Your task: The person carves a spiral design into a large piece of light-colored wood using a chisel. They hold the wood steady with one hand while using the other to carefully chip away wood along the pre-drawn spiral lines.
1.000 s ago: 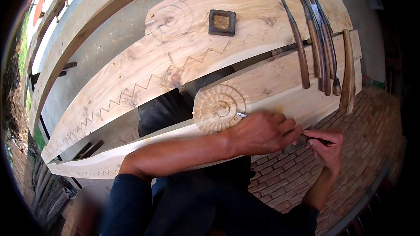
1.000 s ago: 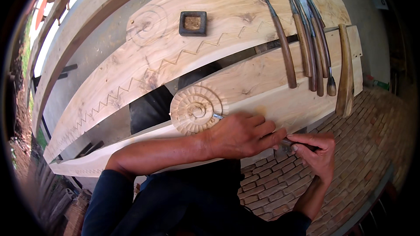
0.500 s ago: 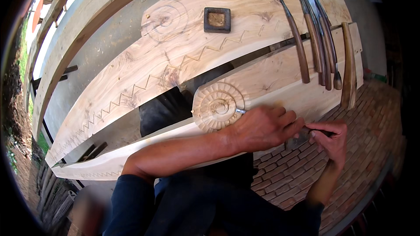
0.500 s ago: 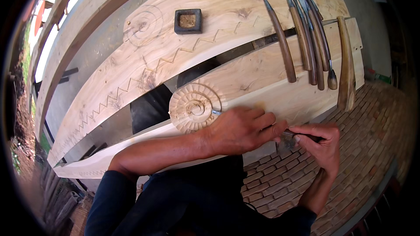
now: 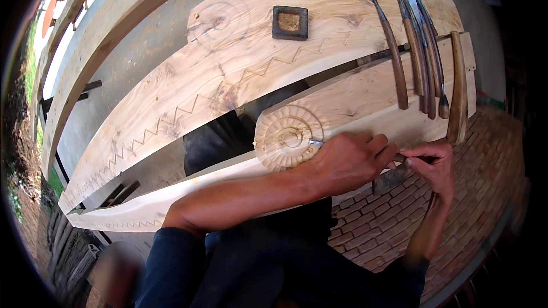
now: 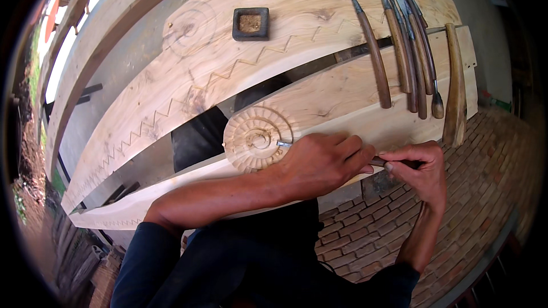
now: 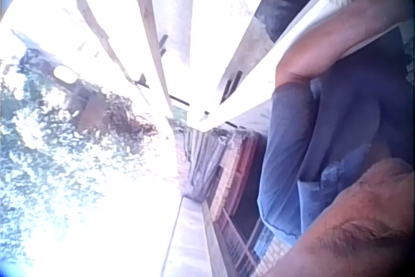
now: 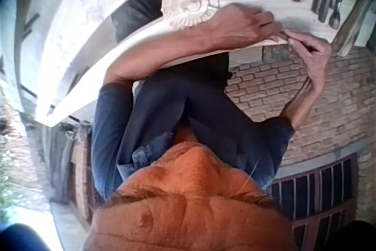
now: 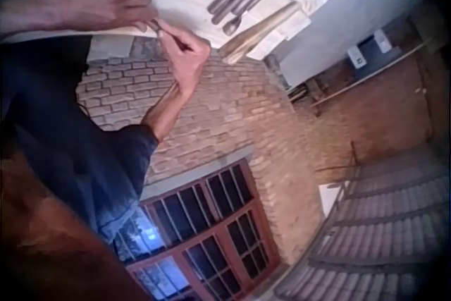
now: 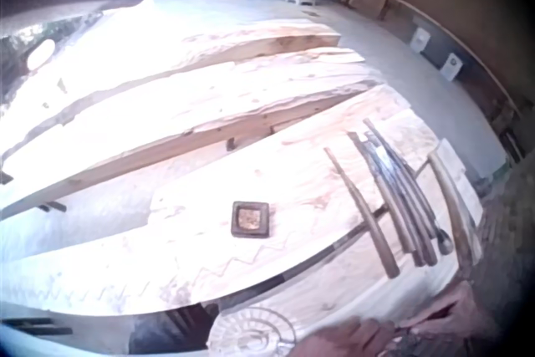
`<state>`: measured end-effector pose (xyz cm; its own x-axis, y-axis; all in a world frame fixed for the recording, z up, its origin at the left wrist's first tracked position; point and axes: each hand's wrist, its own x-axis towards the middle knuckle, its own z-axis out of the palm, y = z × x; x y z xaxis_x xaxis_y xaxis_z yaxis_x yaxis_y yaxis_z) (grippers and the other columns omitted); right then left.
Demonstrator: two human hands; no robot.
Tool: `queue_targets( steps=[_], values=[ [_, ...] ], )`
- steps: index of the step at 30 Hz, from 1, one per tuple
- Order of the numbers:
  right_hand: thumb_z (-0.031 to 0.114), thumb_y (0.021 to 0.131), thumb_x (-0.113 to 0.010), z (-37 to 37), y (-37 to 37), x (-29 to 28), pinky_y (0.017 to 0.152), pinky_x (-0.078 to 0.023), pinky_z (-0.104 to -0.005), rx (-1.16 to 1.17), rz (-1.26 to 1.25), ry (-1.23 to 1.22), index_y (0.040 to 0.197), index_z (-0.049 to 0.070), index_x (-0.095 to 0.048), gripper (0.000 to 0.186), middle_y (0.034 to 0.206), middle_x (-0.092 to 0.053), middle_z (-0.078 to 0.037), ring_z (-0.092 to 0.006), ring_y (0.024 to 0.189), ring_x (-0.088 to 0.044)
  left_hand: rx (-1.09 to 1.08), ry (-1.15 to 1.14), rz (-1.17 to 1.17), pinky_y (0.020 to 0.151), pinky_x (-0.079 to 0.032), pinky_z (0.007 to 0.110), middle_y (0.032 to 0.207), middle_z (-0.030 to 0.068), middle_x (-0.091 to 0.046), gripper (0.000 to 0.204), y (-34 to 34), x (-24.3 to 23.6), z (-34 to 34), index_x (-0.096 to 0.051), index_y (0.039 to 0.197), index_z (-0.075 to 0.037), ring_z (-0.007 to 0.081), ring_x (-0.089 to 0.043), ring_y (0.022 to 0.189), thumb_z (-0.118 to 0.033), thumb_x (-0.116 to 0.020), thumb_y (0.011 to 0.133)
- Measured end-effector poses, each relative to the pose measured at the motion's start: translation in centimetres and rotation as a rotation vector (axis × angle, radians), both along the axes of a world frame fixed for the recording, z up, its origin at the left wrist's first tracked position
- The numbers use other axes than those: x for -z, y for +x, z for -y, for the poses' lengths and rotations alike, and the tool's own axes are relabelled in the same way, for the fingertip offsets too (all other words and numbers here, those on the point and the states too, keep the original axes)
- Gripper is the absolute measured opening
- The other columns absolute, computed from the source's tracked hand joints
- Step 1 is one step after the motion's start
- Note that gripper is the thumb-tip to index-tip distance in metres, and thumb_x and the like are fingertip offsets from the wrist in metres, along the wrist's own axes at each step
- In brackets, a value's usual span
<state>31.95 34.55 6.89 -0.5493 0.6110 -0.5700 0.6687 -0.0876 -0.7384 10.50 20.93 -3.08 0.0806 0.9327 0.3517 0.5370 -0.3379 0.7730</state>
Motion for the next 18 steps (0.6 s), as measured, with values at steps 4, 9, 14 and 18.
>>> queue_targets(
  steps=[4,9,14,18],
  values=[
    [-0.012,0.086,-0.079,0.0,-0.2,0.0,0.056,-0.051,-0.0232,-0.013,-0.001,0.008,0.105,-0.003,-0.087,0.022,0.077,-0.078,-0.008,-0.0095,0.066,-0.071,-0.014,-0.007,0.010,0.057,-0.055,0.036,0.085,0.0028,-0.057,0.025,0.0,0.0,0.0,-0.068,0.108,-0.011,0.0202,-0.067,0.075,-0.034,-0.073,0.101],
    [0.024,0.096,-0.083,0.8,-0.5,-1.3,0.064,-0.055,-0.0283,-0.040,-0.068,0.077,0.107,-0.005,-0.085,0.031,0.085,-0.079,-0.012,-0.0149,0.073,-0.074,-0.014,0.040,0.038,0.055,-0.053,0.036,0.084,0.0024,-0.055,0.026,-0.4,-0.2,0.3,-0.068,0.108,-0.011,0.0203,-0.066,0.073,-0.035,-0.075,0.100],
    [0.081,0.103,-0.049,-0.9,1.8,-0.2,0.096,-0.056,-0.0429,0.123,-0.347,0.310,0.109,-0.009,-0.082,0.096,0.102,-0.079,-0.021,-0.0294,0.101,-0.076,-0.027,0.046,0.051,0.055,-0.053,0.037,0.083,0.0025,-0.054,0.024,-0.3,-0.3,0.1,-0.069,0.108,-0.012,0.0202,-0.065,0.071,-0.034,-0.075,0.100],
    [0.089,0.103,-0.029,-0.6,0.8,1.2,0.109,-0.052,-0.0521,0.123,-0.391,0.233,0.104,-0.010,-0.079,0.111,0.108,-0.077,-0.026,-0.0384,0.107,-0.074,-0.024,0.034,0.052,0.054,-0.053,0.038,0.083,0.0027,-0.055,0.023,-0.4,-0.1,0.1,-0.068,0.107,-0.012,0.0212,-0.065,0.070,-0.034,-0.075,0.101]
  ],
)
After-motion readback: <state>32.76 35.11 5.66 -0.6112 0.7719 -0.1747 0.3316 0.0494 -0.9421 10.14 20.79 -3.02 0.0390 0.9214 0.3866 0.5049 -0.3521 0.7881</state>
